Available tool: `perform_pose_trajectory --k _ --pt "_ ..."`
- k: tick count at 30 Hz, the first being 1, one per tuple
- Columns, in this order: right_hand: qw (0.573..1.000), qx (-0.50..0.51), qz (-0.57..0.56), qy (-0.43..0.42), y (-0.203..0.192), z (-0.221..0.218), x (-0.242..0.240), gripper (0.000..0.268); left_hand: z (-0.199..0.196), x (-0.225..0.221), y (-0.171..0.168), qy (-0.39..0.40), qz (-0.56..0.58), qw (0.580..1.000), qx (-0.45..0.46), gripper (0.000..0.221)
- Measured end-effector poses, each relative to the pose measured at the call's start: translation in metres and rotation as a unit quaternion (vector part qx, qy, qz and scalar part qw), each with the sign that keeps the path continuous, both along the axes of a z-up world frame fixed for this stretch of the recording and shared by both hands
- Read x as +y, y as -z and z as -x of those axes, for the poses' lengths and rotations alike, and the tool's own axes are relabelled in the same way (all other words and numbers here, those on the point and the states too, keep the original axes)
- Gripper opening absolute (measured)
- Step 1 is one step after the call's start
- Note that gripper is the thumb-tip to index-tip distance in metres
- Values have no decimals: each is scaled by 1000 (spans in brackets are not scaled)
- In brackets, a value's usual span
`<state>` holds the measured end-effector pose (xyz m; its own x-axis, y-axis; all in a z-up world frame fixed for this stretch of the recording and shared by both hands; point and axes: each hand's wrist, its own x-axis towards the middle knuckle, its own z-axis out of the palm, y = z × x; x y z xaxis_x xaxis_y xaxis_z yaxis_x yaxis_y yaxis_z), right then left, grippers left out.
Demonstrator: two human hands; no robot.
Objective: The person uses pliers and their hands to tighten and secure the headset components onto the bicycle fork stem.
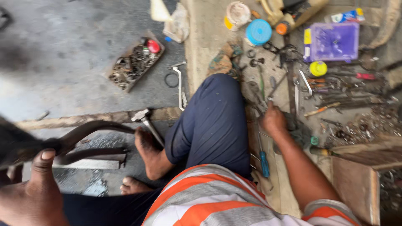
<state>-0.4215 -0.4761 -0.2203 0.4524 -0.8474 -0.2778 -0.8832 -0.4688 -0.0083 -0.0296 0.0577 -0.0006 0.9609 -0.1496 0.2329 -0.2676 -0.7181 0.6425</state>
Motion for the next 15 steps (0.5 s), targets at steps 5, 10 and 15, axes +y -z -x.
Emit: perform_pose_trajectory --k 5,10,15 --pt "994 -52 -4 97 -9 -6 -19 45 -12 -33 -46 -11 232 971 -61 88" --pt "819 -393 -327 262 -41 3 -31 32 -17 -59 -79 11 174 980 -100 59" --pt "862 -458 -214 -32 -122 -64 9 24 -18 -70 -90 22 213 972 -95 50"
